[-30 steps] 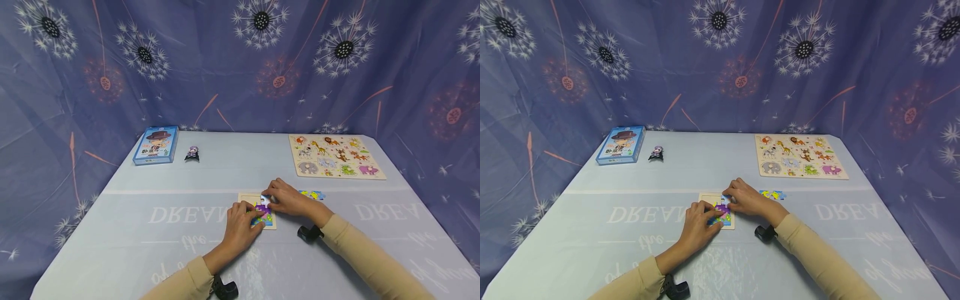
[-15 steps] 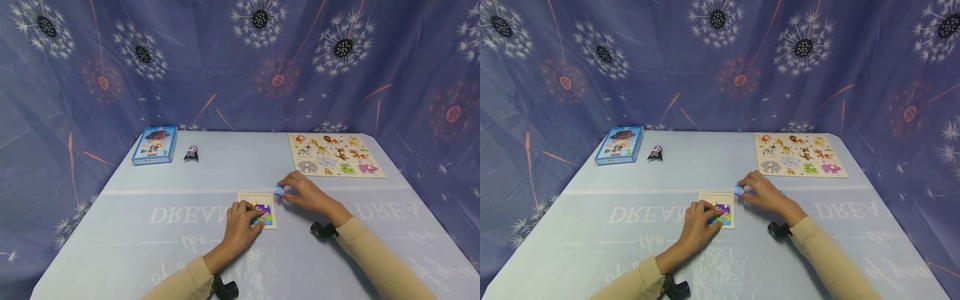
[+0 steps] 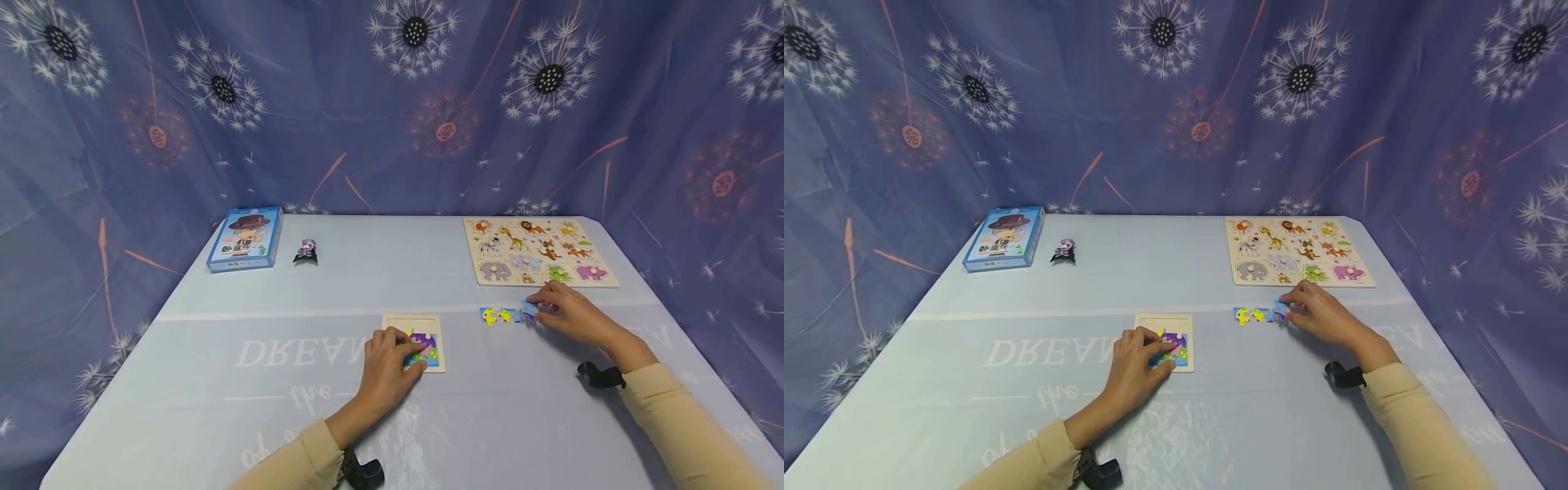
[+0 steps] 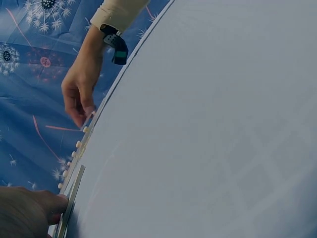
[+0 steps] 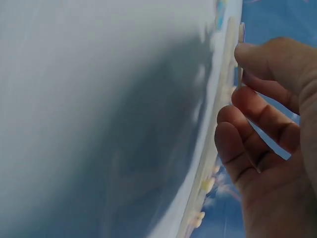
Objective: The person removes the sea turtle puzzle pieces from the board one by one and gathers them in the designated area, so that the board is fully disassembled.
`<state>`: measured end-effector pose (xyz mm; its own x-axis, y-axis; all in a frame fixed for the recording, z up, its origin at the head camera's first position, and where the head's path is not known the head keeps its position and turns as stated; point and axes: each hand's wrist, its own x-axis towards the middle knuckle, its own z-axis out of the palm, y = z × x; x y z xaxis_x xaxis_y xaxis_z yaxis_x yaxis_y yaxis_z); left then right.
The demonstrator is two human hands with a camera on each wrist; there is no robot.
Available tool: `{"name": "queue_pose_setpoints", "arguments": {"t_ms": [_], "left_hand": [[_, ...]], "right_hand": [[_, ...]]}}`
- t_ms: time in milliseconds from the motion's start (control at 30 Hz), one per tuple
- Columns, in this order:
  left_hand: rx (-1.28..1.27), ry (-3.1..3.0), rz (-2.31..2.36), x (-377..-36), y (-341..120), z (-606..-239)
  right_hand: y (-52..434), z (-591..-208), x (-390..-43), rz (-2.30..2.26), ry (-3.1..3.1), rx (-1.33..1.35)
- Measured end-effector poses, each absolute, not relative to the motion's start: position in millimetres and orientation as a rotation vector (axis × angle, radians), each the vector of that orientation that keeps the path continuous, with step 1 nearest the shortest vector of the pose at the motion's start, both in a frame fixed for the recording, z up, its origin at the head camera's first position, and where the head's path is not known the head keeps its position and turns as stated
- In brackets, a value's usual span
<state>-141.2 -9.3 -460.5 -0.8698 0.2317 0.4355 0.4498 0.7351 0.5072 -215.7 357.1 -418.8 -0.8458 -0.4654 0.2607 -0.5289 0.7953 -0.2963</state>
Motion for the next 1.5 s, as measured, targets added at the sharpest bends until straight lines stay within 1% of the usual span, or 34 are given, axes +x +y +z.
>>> {"name": "queue_pose_setpoints", "arguments": {"t_ms": [233, 633, 733, 900, 1033, 1233, 1367, 1500], "left_hand": [[-0.525, -2.601, -0.908, -140, -10, -460], [-0.531, -2.582, -0.909, -141, -11, -459], [-0.507, -2.592, -0.952, -140, -13, -455], [-0.452, -2.620, -1.033, -141, -32, -450], [-0.453, -2.633, -1.014, -149, -55, -449], [-0.613, -2.728, -1.011, -164, -76, -447], [-0.716, -2.817, -0.952, -171, -81, -447], [-0.774, -2.861, -0.905, -175, -83, -446]], "right_hand": [[375, -432, -222, 0.499, -2.856, 0.841], [374, -434, -225, 0.471, -2.886, 0.830], [366, -430, -221, 0.502, -2.845, 0.799], [332, -427, -209, 0.547, -2.792, 0.730], [296, -428, -201, 0.603, -2.779, 0.717], [232, -430, -191, 0.686, -2.799, 0.685], [186, -435, -186, 0.773, -2.808, 0.693], [155, -439, -184, 0.819, -2.794, 0.685]]}}
